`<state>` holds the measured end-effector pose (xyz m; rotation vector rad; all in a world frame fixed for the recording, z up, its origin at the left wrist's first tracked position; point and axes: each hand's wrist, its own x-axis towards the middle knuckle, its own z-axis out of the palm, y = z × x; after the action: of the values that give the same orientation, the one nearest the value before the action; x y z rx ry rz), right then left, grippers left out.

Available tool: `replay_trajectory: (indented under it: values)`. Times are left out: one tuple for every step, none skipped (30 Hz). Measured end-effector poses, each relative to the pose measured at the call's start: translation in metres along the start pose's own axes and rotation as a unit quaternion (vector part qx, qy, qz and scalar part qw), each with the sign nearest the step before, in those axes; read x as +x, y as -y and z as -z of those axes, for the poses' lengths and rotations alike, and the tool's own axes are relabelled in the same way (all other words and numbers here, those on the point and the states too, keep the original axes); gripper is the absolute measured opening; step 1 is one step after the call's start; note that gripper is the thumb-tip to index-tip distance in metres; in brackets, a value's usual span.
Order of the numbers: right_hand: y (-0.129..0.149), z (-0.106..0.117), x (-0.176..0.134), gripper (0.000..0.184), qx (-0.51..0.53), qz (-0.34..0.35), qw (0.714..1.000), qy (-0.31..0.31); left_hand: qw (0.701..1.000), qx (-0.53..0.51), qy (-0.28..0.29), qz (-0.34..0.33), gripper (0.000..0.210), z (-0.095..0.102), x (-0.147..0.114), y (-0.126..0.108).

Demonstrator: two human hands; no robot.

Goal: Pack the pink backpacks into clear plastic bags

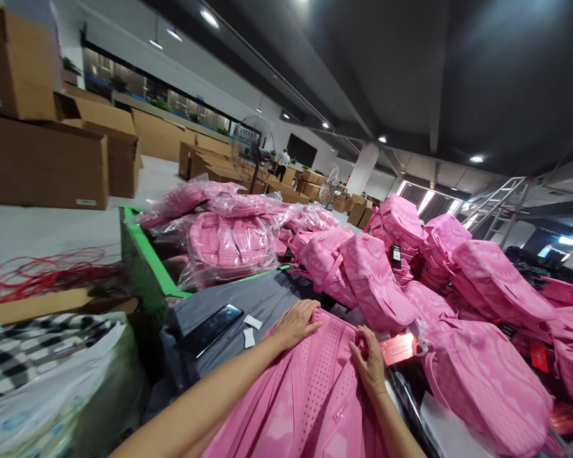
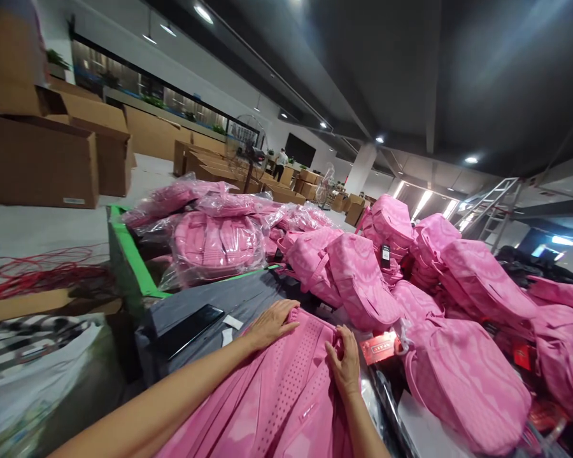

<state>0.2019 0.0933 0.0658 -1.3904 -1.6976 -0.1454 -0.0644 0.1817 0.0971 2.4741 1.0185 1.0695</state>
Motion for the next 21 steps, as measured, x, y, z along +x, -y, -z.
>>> replay_trajectory:
  values:
    - [0.003,0.003,-0.006,0.043,0.003,0.010,1.000,-0.006,1.000,-0.002,-0.015,-0.016,0.040,-0.002,-0.009,-0.002]
    - [0.007,0.005,-0.012,0.040,0.003,0.021,1.000,-0.008,0.999,-0.002,-0.029,-0.030,0.037,-0.003,-0.019,-0.002]
    - [0.012,0.008,-0.018,0.037,-0.003,0.035,0.999,-0.003,0.998,-0.001,-0.042,-0.040,0.036,-0.004,-0.031,-0.001]
    - [0.017,0.011,-0.026,0.034,-0.017,0.055,0.998,0.006,0.998,0.001,-0.052,-0.047,0.035,-0.004,-0.043,0.001]
    - [0.022,0.014,-0.034,0.033,-0.038,0.081,0.996,0.017,0.997,0.004,-0.059,-0.051,0.034,-0.004,-0.055,0.002]
    - [0.028,0.018,-0.043,0.034,-0.065,0.111,0.991,0.028,0.997,0.007,-0.062,-0.055,0.033,-0.004,-0.067,0.004]
    - [0.032,0.023,-0.052,0.036,-0.094,0.140,0.985,0.039,0.996,0.009,-0.059,-0.060,0.032,-0.004,-0.078,0.005]
    - [0.036,0.027,-0.061,0.038,-0.121,0.164,0.978,0.050,0.996,0.010,-0.051,-0.066,0.031,-0.004,-0.088,0.006]
    - [0.039,0.032,-0.069,0.040,-0.139,0.178,0.972,0.061,0.997,0.009,-0.039,-0.073,0.030,-0.004,-0.097,0.006]
    - [0.041,0.036,-0.075,0.041,-0.150,0.185,0.968,0.076,0.996,0.006,-0.026,-0.080,0.029,-0.004,-0.104,0.005]
    - [0.043,0.039,-0.079,0.041,-0.155,0.183,0.966,0.097,0.996,0.006,-0.007,-0.084,0.029,-0.004,-0.108,0.004]
    - [0.044,0.041,-0.080,0.040,-0.155,0.173,0.965,0.124,0.996,0.009,0.019,-0.084,0.029,-0.003,-0.110,0.004]
    - [0.045,0.042,-0.078,0.038,-0.152,0.155,0.963,0.157,0.996,0.013,0.049,-0.079,0.028,-0.003,-0.108,0.004]
    - [0.045,0.040,-0.072,0.034,-0.152,0.128,0.960,0.197,0.994,0.019,0.080,-0.070,0.028,-0.004,-0.103,0.005]
    - [0.043,0.038,-0.064,0.027,-0.155,0.098,0.954,0.238,0.992,0.024,0.111,-0.058,0.027,-0.005,-0.093,0.006]
    - [0.040,0.033,-0.052,0.020,-0.161,0.068,0.945,0.277,0.989,0.028,0.137,-0.042,0.025,-0.008,-0.081,0.008]
    - [0.035,0.028,-0.040,0.015,-0.170,0.042,0.935,0.307,0.987,0.031,0.155,-0.025,0.023,-0.012,-0.067,0.011]
    - [0.029,0.022,-0.028,0.014,-0.181,0.023,0.927,0.327,0.985,0.032,0.167,-0.007,0.021,-0.016,-0.052,0.014]
    - [0.023,0.016,-0.018,0.015,-0.192,0.012,0.922,0.336,0.984,0.037,0.176,0.014,0.020,-0.021,-0.037,0.016]
    - [0.017,0.011,-0.009,0.017,-0.202,0.008,0.919,0.338,0.981,0.043,0.184,0.036,0.019,-0.025,-0.025,0.017]
    - [0.013,0.007,-0.004,0.019,-0.210,0.009,0.918,0.337,0.979,0.050,0.189,0.054,0.020,-0.029,-0.016,0.018]
